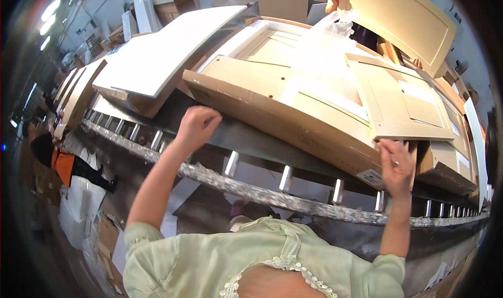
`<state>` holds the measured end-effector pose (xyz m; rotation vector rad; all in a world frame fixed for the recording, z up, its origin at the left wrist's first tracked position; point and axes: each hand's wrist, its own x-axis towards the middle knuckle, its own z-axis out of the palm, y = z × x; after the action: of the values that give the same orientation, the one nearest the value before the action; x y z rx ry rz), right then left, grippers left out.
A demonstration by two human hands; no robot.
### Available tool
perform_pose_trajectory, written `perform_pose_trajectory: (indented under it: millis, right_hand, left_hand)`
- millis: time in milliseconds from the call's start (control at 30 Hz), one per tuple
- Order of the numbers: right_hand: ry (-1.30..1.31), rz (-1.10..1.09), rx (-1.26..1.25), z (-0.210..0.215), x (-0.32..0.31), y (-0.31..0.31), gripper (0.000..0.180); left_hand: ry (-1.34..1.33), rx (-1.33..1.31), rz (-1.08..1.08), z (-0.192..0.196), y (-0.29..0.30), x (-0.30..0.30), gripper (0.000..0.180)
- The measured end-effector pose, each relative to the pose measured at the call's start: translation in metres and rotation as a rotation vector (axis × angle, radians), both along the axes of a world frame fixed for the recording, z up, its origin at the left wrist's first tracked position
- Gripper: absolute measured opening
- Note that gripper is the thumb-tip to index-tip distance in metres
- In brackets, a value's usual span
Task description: The person packs furniture components into cardboard boxes on an assembly line by placing wooden panels, protective foam padding, and cardboard inserts into the boxes by hand.
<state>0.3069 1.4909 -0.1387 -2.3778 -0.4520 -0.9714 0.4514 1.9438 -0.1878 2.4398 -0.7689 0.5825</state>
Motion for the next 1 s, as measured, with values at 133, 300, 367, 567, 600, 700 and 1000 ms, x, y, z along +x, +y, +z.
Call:
perform_pose_trajectory:
  millis: [133,300,367,567,600,700,1000]
  right_hand:
    - [0.119,0.011,-0.062,0.060,0.077,0.084,0.013]
    - [0.255,0.223,-0.354,0.051,0.268,0.173,0.008]
    - [0.393,0.174,-0.467,0.012,0.356,0.186,0.011]
    - [0.719,-0.039,-0.602,-0.097,0.507,0.241,0.035]
    - [0.810,-0.066,-0.616,-0.107,0.517,0.241,0.045]
    - [0.916,-0.081,-0.453,-0.124,0.528,0.232,0.050]
    - [0.783,0.143,-0.419,-0.139,0.530,0.197,0.039]
  left_hand:
    - [0.136,0.268,0.053,0.015,0.044,0.136,0.015]
    - [0.201,0.551,0.012,0.003,0.070,0.276,0.018]
    - [0.231,0.620,-0.110,-0.002,0.051,0.308,0.023]
    - [0.420,0.657,-0.226,-0.037,0.047,0.359,0.053]
    - [0.368,0.560,-0.270,-0.046,0.051,0.366,0.060]
    - [0.393,0.659,-0.253,-0.055,0.045,0.373,0.069]
    - [0.246,0.400,-0.290,-0.062,0.026,0.378,0.070]
